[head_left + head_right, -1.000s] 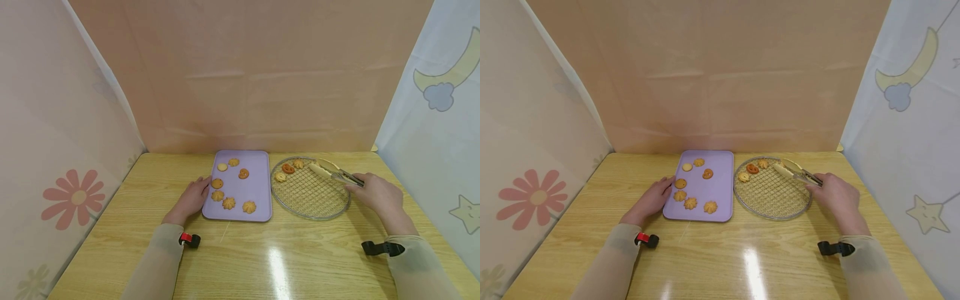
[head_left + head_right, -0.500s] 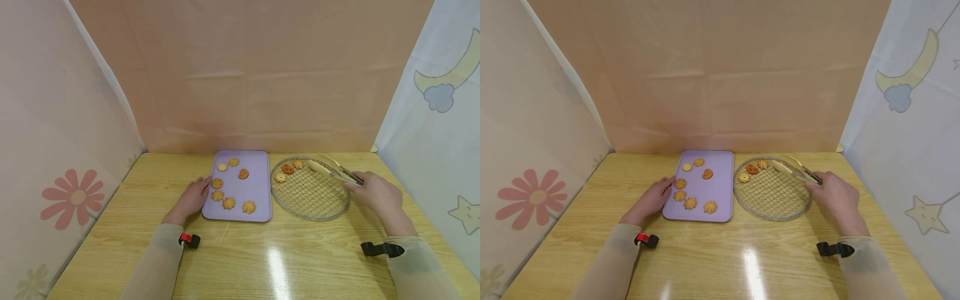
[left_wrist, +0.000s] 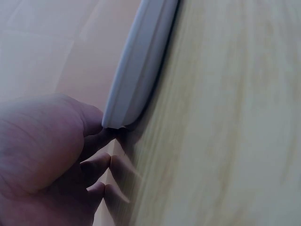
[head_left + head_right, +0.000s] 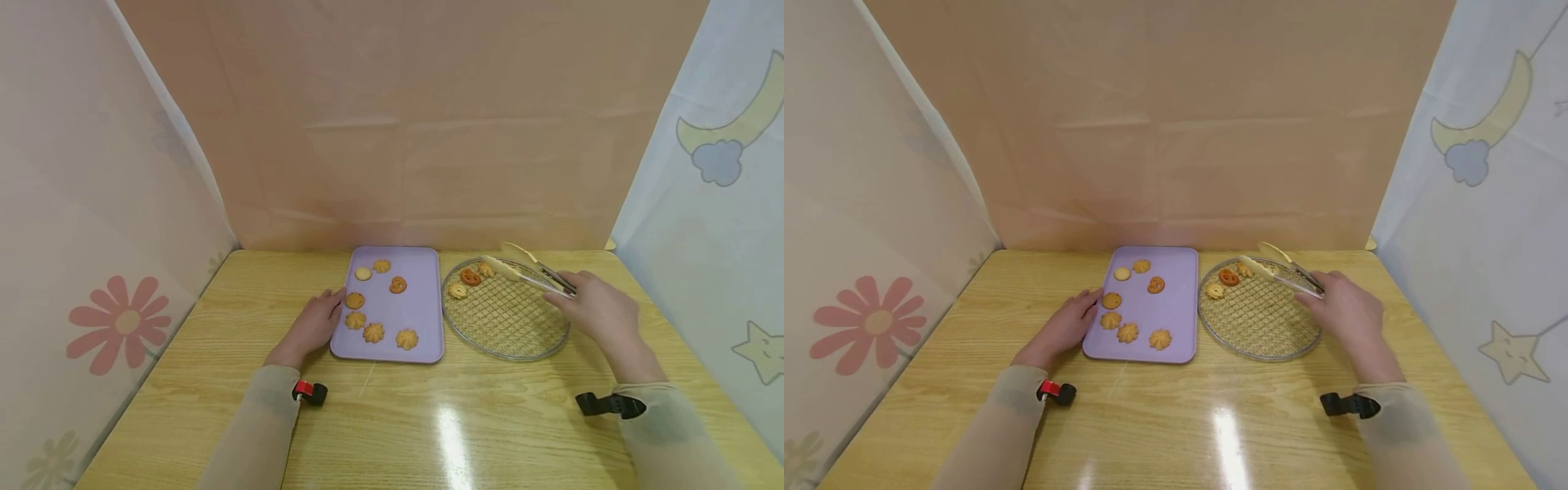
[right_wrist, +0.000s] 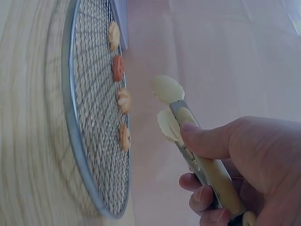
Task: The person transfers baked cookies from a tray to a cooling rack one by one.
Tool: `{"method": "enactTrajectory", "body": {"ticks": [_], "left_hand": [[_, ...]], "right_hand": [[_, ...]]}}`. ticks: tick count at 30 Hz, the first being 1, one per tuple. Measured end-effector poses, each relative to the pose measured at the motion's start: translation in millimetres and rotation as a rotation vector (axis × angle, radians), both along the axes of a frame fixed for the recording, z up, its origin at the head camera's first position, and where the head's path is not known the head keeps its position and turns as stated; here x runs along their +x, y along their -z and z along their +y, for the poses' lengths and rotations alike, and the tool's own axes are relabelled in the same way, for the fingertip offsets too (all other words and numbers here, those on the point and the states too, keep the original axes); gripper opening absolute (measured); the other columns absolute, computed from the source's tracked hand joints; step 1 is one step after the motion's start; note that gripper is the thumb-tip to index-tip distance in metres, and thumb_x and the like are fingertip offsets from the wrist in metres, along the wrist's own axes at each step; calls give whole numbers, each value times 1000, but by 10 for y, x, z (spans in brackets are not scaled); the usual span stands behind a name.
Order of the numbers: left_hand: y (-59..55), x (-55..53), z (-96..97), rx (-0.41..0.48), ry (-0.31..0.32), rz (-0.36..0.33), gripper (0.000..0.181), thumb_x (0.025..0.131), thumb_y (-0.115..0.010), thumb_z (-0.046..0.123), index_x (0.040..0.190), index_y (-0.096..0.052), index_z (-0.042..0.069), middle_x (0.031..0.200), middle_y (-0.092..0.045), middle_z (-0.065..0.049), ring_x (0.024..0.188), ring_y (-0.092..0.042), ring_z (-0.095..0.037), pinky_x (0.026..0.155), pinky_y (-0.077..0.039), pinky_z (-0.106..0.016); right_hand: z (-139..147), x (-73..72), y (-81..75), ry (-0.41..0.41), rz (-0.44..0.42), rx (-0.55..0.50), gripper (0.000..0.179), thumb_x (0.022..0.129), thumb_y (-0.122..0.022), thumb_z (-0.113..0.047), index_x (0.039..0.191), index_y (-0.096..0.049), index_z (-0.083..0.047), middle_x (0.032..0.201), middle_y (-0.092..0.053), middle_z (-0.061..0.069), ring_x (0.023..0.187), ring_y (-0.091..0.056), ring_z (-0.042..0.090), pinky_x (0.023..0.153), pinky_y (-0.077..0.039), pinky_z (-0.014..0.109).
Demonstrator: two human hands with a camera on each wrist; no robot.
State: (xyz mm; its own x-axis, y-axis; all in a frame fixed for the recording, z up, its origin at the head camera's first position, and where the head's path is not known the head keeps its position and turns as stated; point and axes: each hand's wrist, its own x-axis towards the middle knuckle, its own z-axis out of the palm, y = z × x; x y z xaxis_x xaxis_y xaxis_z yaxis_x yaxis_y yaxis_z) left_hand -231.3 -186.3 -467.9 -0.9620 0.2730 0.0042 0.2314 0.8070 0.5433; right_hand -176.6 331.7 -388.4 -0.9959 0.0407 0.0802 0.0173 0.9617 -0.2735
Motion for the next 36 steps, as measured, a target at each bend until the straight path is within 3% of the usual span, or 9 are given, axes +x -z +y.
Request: {"method": "enactTrajectory", "body": {"ticks": [6,14,17,22,30,36], "left_hand": [[1,-7,3,-11,-7,-22,50,119,-47,14,168,-45,2,168,-49,-20,164,-29,-44,136,-13,-58],[-13,2,9,-24,-3,-5,49,119,-47,12,167,-46,1,166,-51,-22,162,-31,-45,136,-15,-59],[-18,-4,9,-18,-2,-7,50,118,-48,12,167,-46,1,166,-50,-22,163,-31,-45,136,-15,-59],[130,-71,-32,21,-1,6,50,118,-49,14,166,-47,1,165,-51,-23,162,-31,-47,135,-15,-63],[5,20,6,5,9,15,50,117,-49,11,165,-47,-1,164,-52,-25,161,-33,-48,135,-16,-61],[-6,26,6,18,6,22,49,117,-50,12,164,-49,0,162,-54,-25,160,-35,-49,133,-20,-64]], "right_hand": [[-188,-57,-37,-37,-1,-28,81,104,-68,-64,159,-56,-7,145,-61,32,114,-68,54,68,-54,60],[-452,-127,-62,-89,-6,-43,81,102,-72,-62,161,-57,-10,138,-67,26,101,-71,42,65,-53,54],[-558,-151,-61,-111,-5,-44,80,102,-73,-61,162,-56,-11,143,-65,27,107,-72,45,68,-55,58],[-729,-181,-46,-156,-5,-28,80,101,-74,-60,162,-56,-10,153,-60,28,122,-68,53,76,-59,66],[-991,-206,-11,-235,44,0,72,102,-76,-52,158,-62,-9,155,-61,26,137,-60,52,100,-54,73],[-1146,-267,54,-246,18,3,71,104,-73,-52,160,-59,-11,158,-57,26,127,-66,56,91,-58,71]]}}
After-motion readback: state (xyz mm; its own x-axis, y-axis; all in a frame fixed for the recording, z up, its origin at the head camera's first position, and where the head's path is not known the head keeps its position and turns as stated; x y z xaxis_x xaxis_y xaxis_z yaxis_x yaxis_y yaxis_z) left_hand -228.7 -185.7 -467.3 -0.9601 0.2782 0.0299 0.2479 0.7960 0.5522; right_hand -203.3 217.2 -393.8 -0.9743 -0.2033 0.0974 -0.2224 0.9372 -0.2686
